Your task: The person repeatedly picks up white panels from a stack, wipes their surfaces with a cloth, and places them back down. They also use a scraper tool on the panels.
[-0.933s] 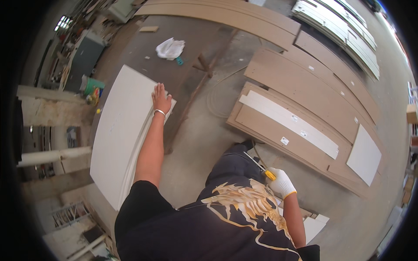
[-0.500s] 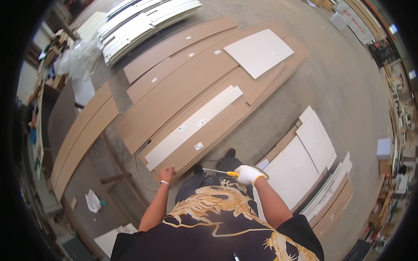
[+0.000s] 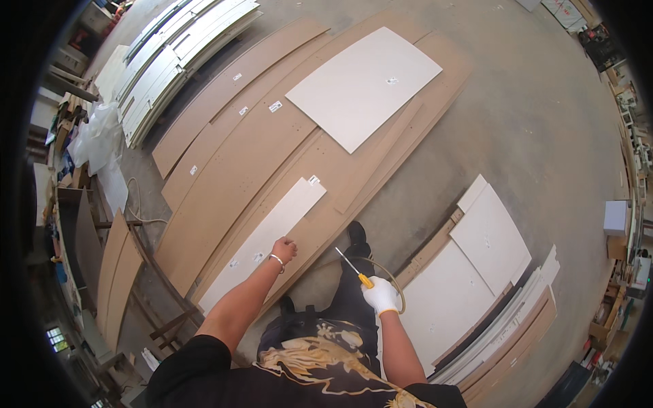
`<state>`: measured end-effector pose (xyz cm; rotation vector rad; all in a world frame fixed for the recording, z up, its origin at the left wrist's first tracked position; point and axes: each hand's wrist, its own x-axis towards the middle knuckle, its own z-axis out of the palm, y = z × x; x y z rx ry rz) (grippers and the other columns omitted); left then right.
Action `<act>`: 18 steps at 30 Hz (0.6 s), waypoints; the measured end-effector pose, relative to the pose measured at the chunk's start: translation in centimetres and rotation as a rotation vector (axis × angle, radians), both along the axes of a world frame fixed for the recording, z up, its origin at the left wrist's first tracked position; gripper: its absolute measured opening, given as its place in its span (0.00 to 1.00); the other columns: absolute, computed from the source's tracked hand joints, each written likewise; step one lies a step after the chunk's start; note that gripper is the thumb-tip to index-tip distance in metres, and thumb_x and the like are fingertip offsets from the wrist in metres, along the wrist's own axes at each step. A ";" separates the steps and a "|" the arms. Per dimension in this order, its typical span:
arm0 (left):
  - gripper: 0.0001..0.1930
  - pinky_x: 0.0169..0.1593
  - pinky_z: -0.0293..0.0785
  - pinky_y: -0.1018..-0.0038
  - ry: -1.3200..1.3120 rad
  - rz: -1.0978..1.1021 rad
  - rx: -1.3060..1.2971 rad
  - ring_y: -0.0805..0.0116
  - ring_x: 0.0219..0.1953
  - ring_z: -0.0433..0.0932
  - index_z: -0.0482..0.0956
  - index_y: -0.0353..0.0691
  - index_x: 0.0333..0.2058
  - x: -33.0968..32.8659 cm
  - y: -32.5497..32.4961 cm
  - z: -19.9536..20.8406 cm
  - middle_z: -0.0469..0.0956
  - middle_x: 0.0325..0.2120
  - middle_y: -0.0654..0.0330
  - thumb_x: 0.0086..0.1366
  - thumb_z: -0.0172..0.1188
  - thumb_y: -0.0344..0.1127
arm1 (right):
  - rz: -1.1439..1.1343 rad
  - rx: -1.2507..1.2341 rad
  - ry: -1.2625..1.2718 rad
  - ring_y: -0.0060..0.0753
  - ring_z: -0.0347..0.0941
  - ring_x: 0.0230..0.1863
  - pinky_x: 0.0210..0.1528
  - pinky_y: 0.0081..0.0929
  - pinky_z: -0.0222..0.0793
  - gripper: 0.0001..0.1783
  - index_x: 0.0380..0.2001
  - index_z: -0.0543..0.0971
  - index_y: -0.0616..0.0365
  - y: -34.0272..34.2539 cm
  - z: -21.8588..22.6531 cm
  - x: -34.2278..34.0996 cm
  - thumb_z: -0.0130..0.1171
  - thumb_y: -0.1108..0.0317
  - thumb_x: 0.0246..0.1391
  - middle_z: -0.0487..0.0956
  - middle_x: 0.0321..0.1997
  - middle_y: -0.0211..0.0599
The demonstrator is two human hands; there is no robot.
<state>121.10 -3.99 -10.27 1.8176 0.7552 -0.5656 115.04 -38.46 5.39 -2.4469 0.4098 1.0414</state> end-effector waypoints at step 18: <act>0.17 0.26 0.67 0.67 0.021 0.799 -0.135 0.67 0.27 0.73 0.79 0.37 0.40 48.3 -5.3 -14.5 0.77 0.31 0.60 0.60 0.72 0.41 | -0.076 0.385 0.147 0.55 0.82 0.41 0.44 0.45 0.78 0.11 0.40 0.84 0.50 -9.1 -7.5 12.6 0.66 0.59 0.56 0.86 0.37 0.45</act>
